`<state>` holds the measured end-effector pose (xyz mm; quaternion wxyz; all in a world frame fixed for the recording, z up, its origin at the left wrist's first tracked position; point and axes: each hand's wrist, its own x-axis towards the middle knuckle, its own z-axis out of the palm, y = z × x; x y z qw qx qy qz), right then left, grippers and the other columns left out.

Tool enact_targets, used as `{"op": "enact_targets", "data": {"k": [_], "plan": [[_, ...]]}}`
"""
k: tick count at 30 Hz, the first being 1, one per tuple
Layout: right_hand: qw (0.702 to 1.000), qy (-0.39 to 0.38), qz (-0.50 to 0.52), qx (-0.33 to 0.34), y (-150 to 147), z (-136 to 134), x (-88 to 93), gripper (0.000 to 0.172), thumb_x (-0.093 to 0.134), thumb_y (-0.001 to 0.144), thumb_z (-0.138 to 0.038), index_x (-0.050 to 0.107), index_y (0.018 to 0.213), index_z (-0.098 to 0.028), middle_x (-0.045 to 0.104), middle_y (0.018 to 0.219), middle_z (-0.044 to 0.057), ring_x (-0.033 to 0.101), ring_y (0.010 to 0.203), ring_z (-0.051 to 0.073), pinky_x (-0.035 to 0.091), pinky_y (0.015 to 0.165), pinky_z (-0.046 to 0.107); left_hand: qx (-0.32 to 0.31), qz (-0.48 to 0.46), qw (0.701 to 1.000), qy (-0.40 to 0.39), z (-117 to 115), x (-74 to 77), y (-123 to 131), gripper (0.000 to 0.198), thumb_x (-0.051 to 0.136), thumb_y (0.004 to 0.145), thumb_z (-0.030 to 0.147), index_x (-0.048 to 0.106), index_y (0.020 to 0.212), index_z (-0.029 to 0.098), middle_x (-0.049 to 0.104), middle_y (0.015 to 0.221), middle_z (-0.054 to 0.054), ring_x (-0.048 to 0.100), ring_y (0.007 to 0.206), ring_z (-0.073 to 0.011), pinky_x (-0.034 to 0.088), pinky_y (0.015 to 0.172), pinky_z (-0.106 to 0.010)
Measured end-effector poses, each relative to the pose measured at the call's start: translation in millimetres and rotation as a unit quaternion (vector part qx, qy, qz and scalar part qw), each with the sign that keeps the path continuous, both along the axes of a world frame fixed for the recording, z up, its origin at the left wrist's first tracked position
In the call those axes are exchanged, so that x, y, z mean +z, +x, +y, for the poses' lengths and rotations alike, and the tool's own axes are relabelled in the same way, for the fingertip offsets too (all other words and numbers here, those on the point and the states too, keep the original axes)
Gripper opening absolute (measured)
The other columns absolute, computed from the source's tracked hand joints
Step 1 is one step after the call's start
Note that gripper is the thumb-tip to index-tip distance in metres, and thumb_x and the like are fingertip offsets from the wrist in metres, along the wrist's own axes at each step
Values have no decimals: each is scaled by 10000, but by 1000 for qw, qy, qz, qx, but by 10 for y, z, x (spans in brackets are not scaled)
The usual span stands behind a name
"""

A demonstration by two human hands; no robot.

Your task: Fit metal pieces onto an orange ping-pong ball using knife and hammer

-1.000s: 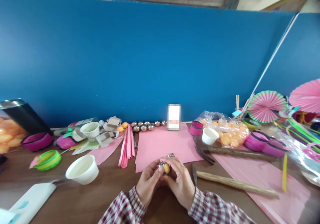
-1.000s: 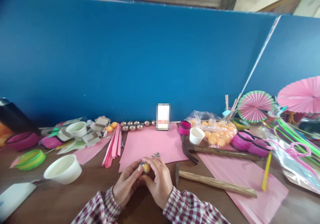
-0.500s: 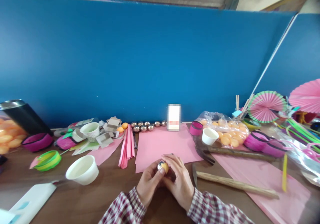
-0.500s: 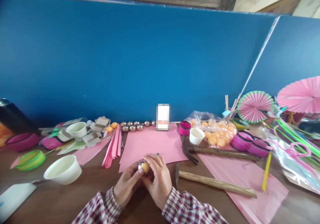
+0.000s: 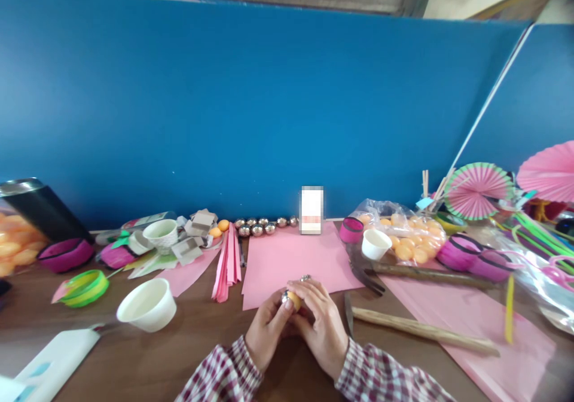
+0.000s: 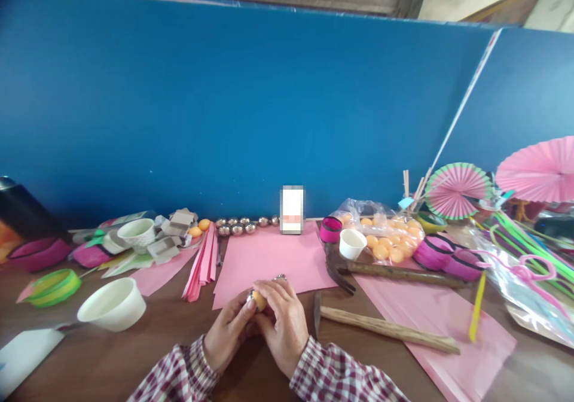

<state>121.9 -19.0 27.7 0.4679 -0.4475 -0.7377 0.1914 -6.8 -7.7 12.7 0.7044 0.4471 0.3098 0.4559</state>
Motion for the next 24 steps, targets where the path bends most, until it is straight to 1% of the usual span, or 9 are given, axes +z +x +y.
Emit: {"op": "enact_targets", "data": {"k": [5, 10, 13, 15, 17, 20, 24], "plan": [[1000, -5, 5, 5, -3, -8, 27, 446, 560, 662, -24, 525, 1054, -232, 576, 1024, 34, 480, 996, 190, 376, 902, 381, 14, 21, 1000, 14, -6, 14, -3, 359, 527, 736, 362, 535, 1034, 162, 593, 930, -84, 550, 849, -203, 463, 691, -301], [1000, 5, 0, 3, -6, -23, 45, 444, 561, 670, -45, 509, 1071, -227, 570, 1023, 42, 476, 994, 196, 372, 900, 388, -6, -5, 1000, -1, -25, 17, -8, 327, 452, 788, 349, 506, 1053, 166, 586, 958, -97, 553, 870, -218, 475, 677, -333], [1000, 17, -6, 13, -3, -34, 64, 436, 536, 688, -50, 494, 1087, -222, 558, 1044, 53, 466, 1009, 201, 367, 903, 398, 5, -1, 999, 45, -22, 15, -13, 310, 475, 781, 316, 509, 1044, 157, 585, 991, -97, 535, 932, -223, 440, 789, -360], [999, 23, -8, 22, -1, -36, 70, 433, 513, 691, -42, 489, 1086, -217, 556, 1047, 59, 466, 1009, 204, 367, 900, 408, 17, 17, 996, 90, -13, 14, -15, 309, 509, 763, 285, 508, 1042, 151, 575, 1035, -95, 513, 981, -225, 394, 870, -370], [999, 28, -11, 28, 0, -31, 66, 422, 502, 694, -44, 489, 1080, -214, 557, 1048, 64, 467, 1010, 209, 363, 902, 422, 25, 35, 992, 115, -7, 10, -16, 321, 512, 762, 273, 492, 1059, 155, 556, 1085, -91, 494, 1019, -226, 366, 908, -376], [998, 39, -26, 30, -2, -19, 47, 418, 511, 692, -50, 489, 1077, -210, 561, 1061, 64, 464, 1022, 206, 347, 922, 429, 46, 77, 988, 126, -12, -13, -21, 326, 488, 774, 289, 482, 1078, 173, 541, 1125, -74, 484, 1042, -216, 356, 929, -363], [997, 56, -53, 24, -9, -12, 24, 459, 532, 667, -53, 484, 1097, -204, 563, 1078, 63, 452, 1050, 207, 339, 939, 430, 75, 135, 981, 113, -33, -50, -28, 341, 458, 779, 350, 513, 1067, 176, 578, 1080, -66, 512, 1010, -213, 381, 914, -347]]}}
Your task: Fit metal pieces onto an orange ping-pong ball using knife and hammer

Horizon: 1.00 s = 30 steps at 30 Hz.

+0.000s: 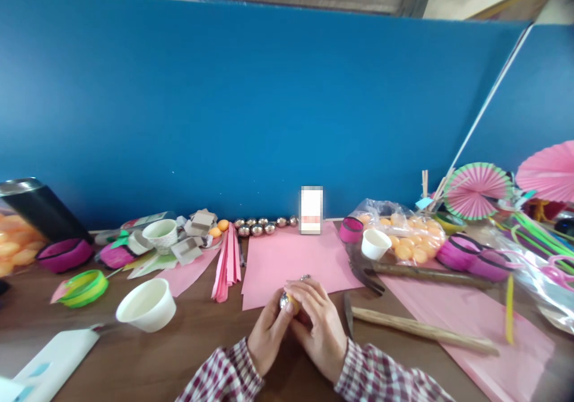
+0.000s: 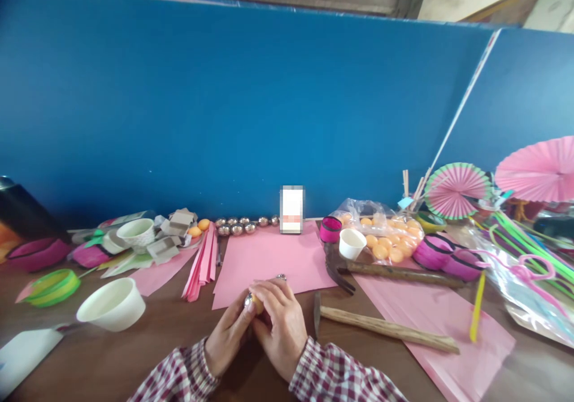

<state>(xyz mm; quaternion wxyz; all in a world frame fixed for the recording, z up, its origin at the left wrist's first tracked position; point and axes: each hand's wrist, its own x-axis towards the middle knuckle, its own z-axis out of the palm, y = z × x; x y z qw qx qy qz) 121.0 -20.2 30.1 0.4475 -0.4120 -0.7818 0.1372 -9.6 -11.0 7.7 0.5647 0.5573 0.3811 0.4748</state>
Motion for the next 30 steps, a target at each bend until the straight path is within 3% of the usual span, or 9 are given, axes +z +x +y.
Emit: {"op": "enact_targets", "data": {"k": [9, 15, 25, 30], "plan": [[1000, 3, -7, 9, -13, -18, -4, 508, 495, 665, -26, 468, 1138, -208, 565, 1082, 62, 459, 1045, 205, 372, 915, 431, 3, 42, 999, 6, -15, 42, 4, 397, 423, 788, 379, 485, 1125, 178, 526, 1182, -71, 412, 1146, -228, 320, 978, -374], [1000, -1, -5, 21, -5, -19, 14, 486, 512, 660, -17, 484, 1105, -212, 576, 1053, 45, 474, 1013, 185, 359, 925, 402, -1, 33, 999, 8, -26, 11, -8, 350, 416, 802, 345, 495, 1099, 180, 538, 1161, -59, 452, 1101, -206, 322, 974, -346], [999, -13, 32, -9, 1, -24, 52, 405, 506, 690, -59, 503, 1065, -211, 568, 1029, 55, 476, 999, 199, 355, 916, 417, -56, -15, 997, 58, -19, 154, 24, 364, 505, 763, 241, 445, 1113, 163, 532, 1134, -83, 486, 1026, -215, 341, 934, -373], [999, -11, 18, -32, 8, -9, 41, 465, 524, 654, -45, 504, 1086, -215, 564, 1057, 47, 470, 1024, 194, 342, 939, 408, -49, 1, 997, 56, -13, 112, 20, 278, 450, 798, 243, 479, 1063, 163, 556, 1083, -70, 502, 973, -194, 363, 902, -354]]}}
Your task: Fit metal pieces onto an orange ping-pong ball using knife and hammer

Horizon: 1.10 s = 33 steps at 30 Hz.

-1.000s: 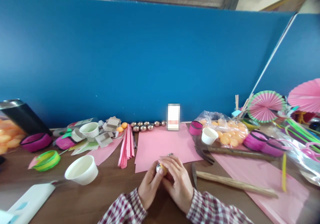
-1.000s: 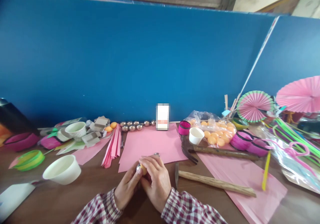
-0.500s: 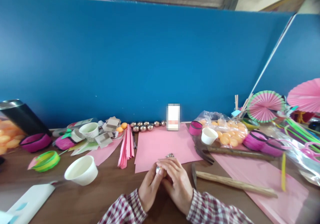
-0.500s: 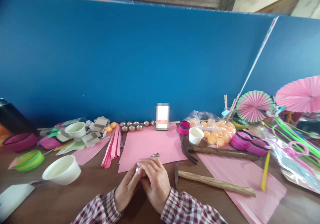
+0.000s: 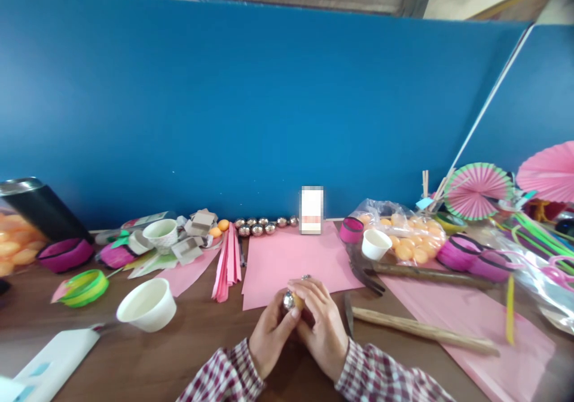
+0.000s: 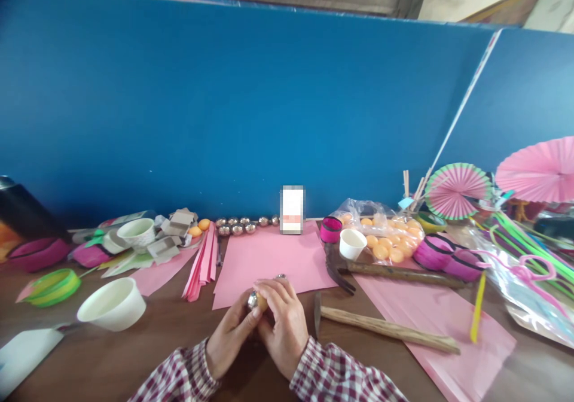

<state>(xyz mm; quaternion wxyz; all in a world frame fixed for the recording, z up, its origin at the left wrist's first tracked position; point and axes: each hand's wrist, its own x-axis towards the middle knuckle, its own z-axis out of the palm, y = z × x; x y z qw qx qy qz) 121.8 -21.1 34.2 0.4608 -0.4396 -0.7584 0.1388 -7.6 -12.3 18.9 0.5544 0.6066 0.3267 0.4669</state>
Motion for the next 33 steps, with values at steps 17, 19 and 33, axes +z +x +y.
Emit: {"op": "enact_targets", "data": {"k": [17, 19, 33], "plan": [[999, -23, 35, 0, -13, -5, -48, 433, 513, 693, -78, 487, 1099, -224, 568, 1024, 50, 482, 1002, 196, 377, 903, 395, 2, -80, 995, -67, -21, -17, 8, 327, 483, 774, 319, 533, 1058, 163, 580, 1059, -90, 494, 1017, -231, 348, 915, -371], [999, -25, 36, -5, -13, 1, -67, 440, 518, 688, -81, 485, 1103, -222, 563, 1036, 52, 478, 1014, 196, 365, 917, 402, -1, -95, 992, -83, -24, -11, 14, 335, 488, 772, 318, 534, 1065, 162, 584, 1050, -94, 492, 1023, -235, 341, 919, -378], [998, 24, -38, 43, 4, 2, -23, 513, 444, 666, -3, 454, 1131, -219, 551, 1093, 51, 453, 1048, 191, 345, 939, 424, -35, -106, 990, -87, 12, -2, 8, 332, 503, 771, 260, 493, 1091, 170, 551, 1120, -84, 470, 1061, -224, 314, 950, -383]]}}
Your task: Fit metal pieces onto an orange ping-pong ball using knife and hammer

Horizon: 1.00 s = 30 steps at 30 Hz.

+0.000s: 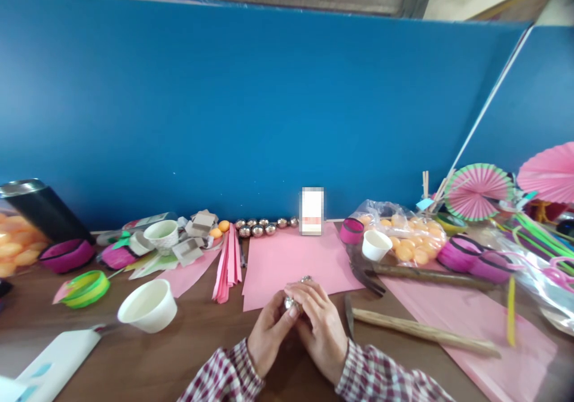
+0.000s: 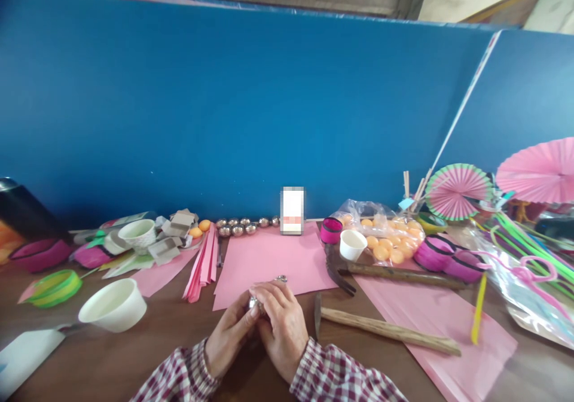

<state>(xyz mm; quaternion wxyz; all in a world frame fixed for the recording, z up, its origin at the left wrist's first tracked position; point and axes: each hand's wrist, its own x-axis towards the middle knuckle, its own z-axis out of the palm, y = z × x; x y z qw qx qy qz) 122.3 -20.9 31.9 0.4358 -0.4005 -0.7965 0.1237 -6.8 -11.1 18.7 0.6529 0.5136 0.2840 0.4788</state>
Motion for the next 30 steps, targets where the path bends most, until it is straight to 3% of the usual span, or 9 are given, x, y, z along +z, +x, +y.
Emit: {"op": "enact_targets", "data": {"k": [14, 18, 23, 30], "plan": [[998, -30, 53, -20, -13, -10, 12, 413, 511, 670, -51, 484, 1047, -217, 558, 1021, 48, 474, 995, 198, 340, 926, 415, 5, -27, 999, -21, -13, 14, 2, 305, 507, 770, 266, 508, 1058, 167, 561, 1080, -91, 503, 999, -217, 341, 917, -374], [997, -31, 55, -33, -22, -5, 5, 393, 529, 656, -66, 495, 1018, -215, 561, 1002, 42, 480, 985, 195, 328, 940, 416, 8, -17, 999, -35, -13, 16, 1, 279, 522, 757, 276, 533, 1009, 157, 589, 966, -82, 535, 894, -205, 390, 836, -354], [999, -6, 7, -36, -27, -16, 7, 479, 535, 663, -91, 447, 1124, -190, 540, 1074, 70, 457, 1041, 208, 333, 948, 423, 4, -24, 999, -37, -1, -30, -2, 216, 500, 771, 275, 551, 925, 132, 565, 788, -52, 516, 733, -151, 423, 703, -295], [1000, -10, 0, 8, -13, -18, -24, 471, 480, 682, -49, 431, 1127, -196, 549, 1044, 68, 463, 1016, 207, 364, 914, 433, 13, 5, 1000, -25, 22, -54, -21, 259, 513, 761, 300, 574, 954, 138, 583, 842, -56, 518, 791, -159, 390, 780, -299]]}}
